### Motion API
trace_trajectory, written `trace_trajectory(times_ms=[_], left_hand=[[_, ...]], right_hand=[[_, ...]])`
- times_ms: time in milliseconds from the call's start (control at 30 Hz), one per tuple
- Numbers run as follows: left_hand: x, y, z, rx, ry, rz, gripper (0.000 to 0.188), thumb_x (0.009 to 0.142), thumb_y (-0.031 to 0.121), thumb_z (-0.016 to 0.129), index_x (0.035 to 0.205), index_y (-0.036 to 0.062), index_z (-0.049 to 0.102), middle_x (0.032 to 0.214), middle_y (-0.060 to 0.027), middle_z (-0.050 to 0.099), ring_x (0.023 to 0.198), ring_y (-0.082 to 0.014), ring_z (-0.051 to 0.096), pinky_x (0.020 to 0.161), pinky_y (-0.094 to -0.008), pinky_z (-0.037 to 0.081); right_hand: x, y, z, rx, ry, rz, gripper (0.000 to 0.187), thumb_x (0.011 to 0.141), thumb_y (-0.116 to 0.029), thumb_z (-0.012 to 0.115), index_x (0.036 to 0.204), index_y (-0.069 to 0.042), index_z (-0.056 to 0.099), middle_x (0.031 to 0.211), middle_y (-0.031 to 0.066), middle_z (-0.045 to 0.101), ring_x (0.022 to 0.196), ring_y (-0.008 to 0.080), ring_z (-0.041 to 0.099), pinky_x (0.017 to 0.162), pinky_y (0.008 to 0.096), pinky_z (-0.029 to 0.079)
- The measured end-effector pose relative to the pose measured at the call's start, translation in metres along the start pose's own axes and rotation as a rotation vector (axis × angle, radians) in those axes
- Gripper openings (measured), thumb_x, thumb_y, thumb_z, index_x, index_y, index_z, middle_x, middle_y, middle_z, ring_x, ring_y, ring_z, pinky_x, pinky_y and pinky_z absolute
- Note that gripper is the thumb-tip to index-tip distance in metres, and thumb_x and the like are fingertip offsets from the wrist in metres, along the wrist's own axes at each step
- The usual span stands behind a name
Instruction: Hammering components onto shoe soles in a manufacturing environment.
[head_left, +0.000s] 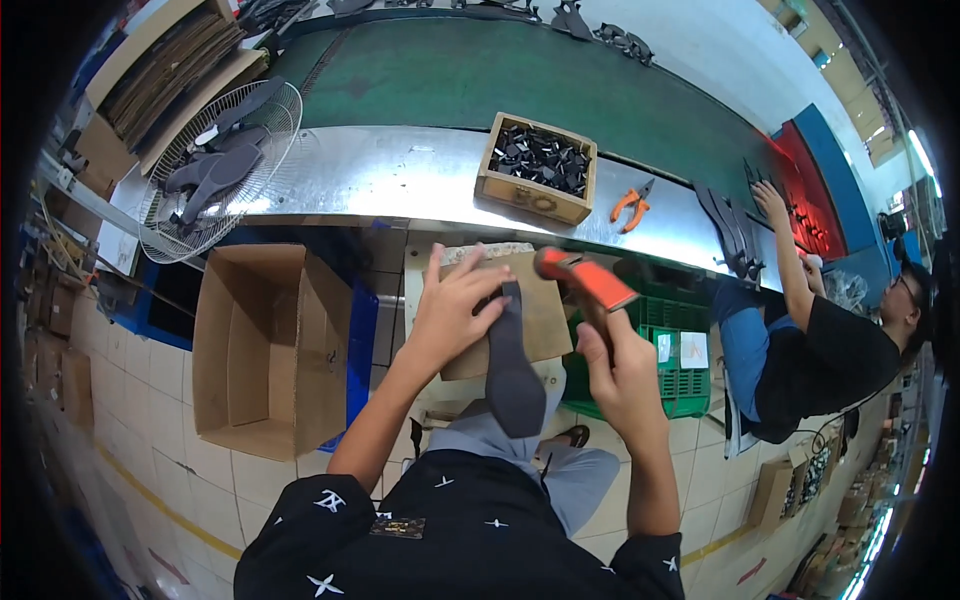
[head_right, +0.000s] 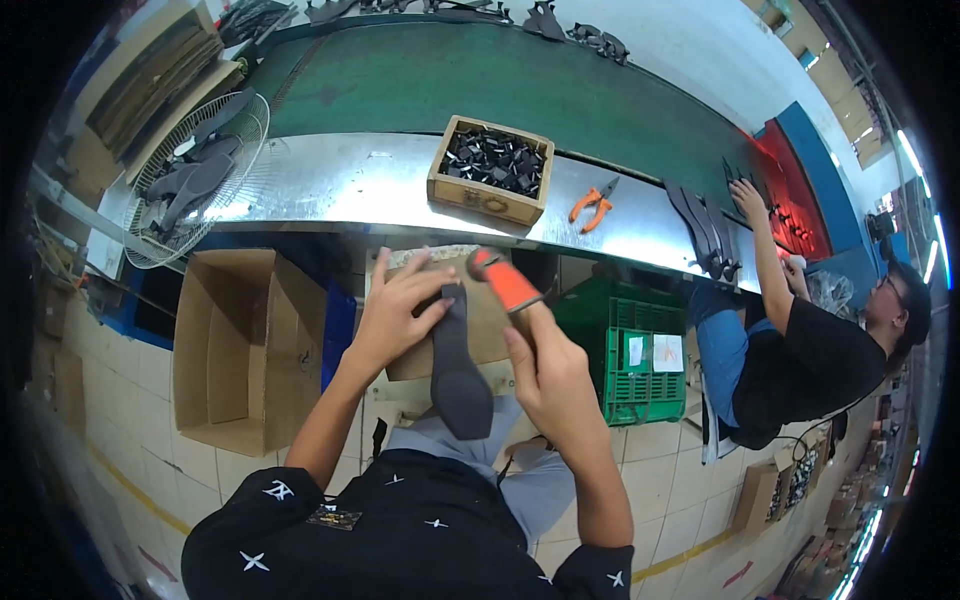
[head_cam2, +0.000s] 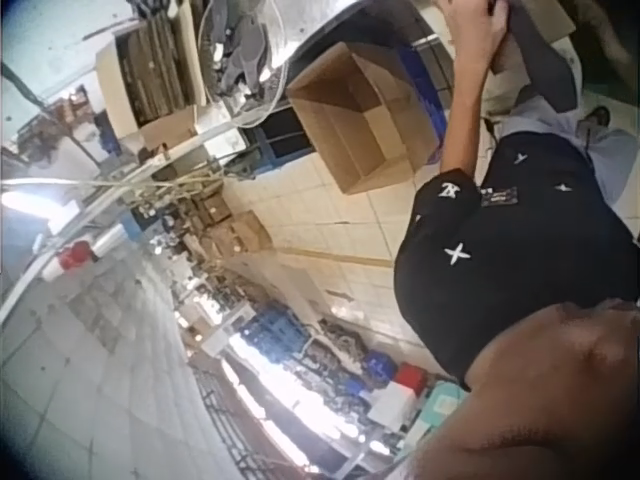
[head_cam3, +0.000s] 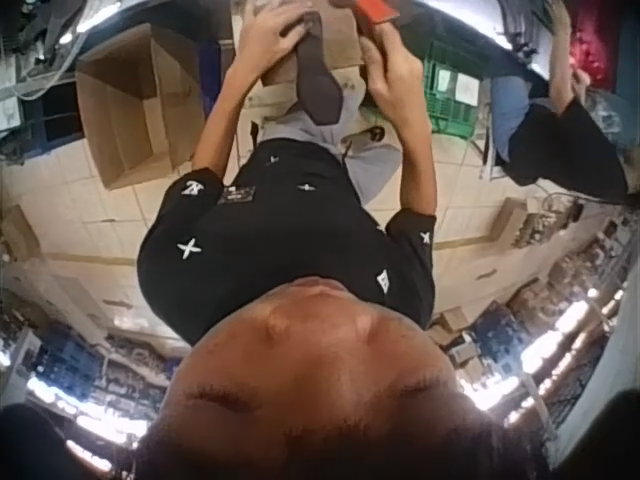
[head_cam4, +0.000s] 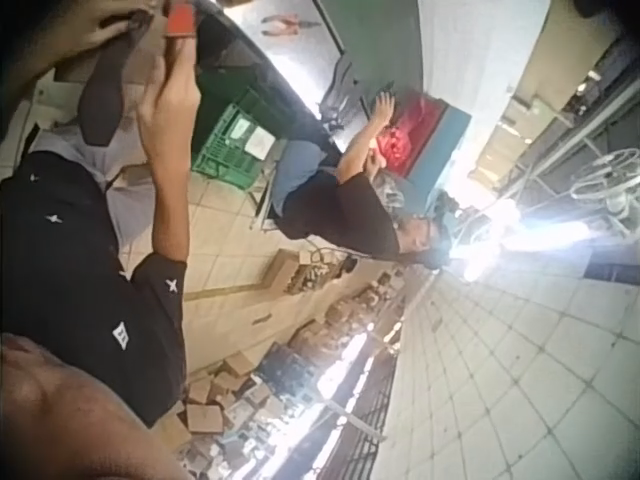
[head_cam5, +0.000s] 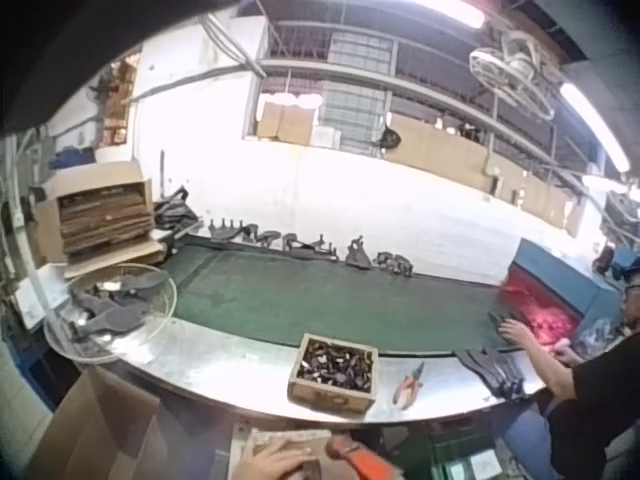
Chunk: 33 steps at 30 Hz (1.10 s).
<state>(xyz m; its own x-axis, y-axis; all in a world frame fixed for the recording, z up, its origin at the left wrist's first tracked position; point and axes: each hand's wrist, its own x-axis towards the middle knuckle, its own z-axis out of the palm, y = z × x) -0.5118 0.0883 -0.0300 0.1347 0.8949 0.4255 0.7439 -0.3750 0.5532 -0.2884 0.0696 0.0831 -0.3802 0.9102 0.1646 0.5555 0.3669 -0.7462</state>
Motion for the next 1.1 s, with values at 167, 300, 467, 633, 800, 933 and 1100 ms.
trace_trajectory(times_ms=[167,300,467,633,800,933,1100], left_hand=[[-0.03,0.042,-0.036,-0.652,-0.308,0.083,0.016,0.084,0.008,0.074,0.097,-0.0008,0.072,0.106,-0.0126,0.072,0.083,-0.024,0.071,0.07,-0.0322,0.054],[-0.044,0.088,-0.068,-0.941,-0.465,-0.025,0.019,0.088,0.015,0.071,0.088,-0.0032,0.065,0.08,-0.013,0.063,0.072,-0.0268,0.062,0.066,-0.0343,0.048],[-0.054,0.104,-0.068,-1.152,-0.624,-0.277,0.023,0.092,0.018,0.067,0.087,-0.0035,0.063,0.078,-0.0109,0.059,0.074,-0.0206,0.058,0.071,-0.0307,0.045],[-0.056,0.112,-0.057,-1.332,-0.726,-0.213,0.022,0.096,0.019,0.063,0.098,-0.0014,0.069,0.095,-0.0091,0.064,0.091,-0.0176,0.06,0.081,-0.0312,0.046],[-0.054,0.128,-0.044,-1.711,-1.205,-0.174,0.025,0.101,0.017,0.056,0.109,-0.0027,0.069,0.103,-0.0085,0.071,0.097,-0.014,0.064,0.087,-0.0292,0.047],[-0.046,0.14,-0.039,-1.756,-1.405,-0.059,0.026,0.101,0.018,0.055,0.109,-0.0033,0.069,0.1,-0.0099,0.072,0.094,-0.0161,0.067,0.082,-0.0286,0.049],[-0.054,0.15,-0.028,-1.791,-1.508,0.06,0.026,0.101,0.018,0.056,0.109,-0.0029,0.07,0.099,-0.0117,0.074,0.092,-0.0192,0.07,0.079,-0.0296,0.051]], right_hand=[[0.001,0.024,0.014,-0.245,0.064,-0.141,0.045,0.095,-0.011,0.062,0.137,-0.001,0.05,0.086,0.0158,0.062,0.072,0.0326,0.063,0.065,0.0381,0.05],[0.001,0.053,0.054,-0.712,-0.22,-0.364,0.05,0.088,-0.015,0.068,0.136,-0.01,0.055,0.103,0.0095,0.062,0.095,0.0266,0.062,0.078,0.0365,0.048],[-0.013,0.022,0.02,-0.046,-0.202,-0.331,0.043,0.086,-0.022,0.071,0.121,0.002,0.065,0.124,0.0141,0.063,0.112,0.029,0.06,0.093,0.0359,0.046],[-0.062,0.019,-0.012,0.579,-0.382,-0.302,0.034,0.082,-0.014,0.077,0.11,0.004,0.069,0.108,0.0153,0.069,0.099,0.0327,0.064,0.088,0.0404,0.05],[-0.075,0.002,-0.042,0.453,-0.437,-0.409,0.036,0.087,-0.033,0.074,0.093,0.003,0.069,0.089,0.0125,0.067,0.077,0.0276,0.063,0.067,0.0372,0.051],[-0.078,-0.014,-0.064,0.271,-0.558,-0.613,0.035,0.087,-0.03,0.075,0.09,0.003,0.067,0.083,0.0119,0.063,0.067,0.0258,0.059,0.053,0.0316,0.049],[-0.088,-0.033,-0.08,0.115,-0.628,-0.641,0.037,0.085,-0.029,0.076,0.09,0.006,0.065,0.082,0.0128,0.061,0.066,0.0252,0.058,0.051,0.0308,0.049]])
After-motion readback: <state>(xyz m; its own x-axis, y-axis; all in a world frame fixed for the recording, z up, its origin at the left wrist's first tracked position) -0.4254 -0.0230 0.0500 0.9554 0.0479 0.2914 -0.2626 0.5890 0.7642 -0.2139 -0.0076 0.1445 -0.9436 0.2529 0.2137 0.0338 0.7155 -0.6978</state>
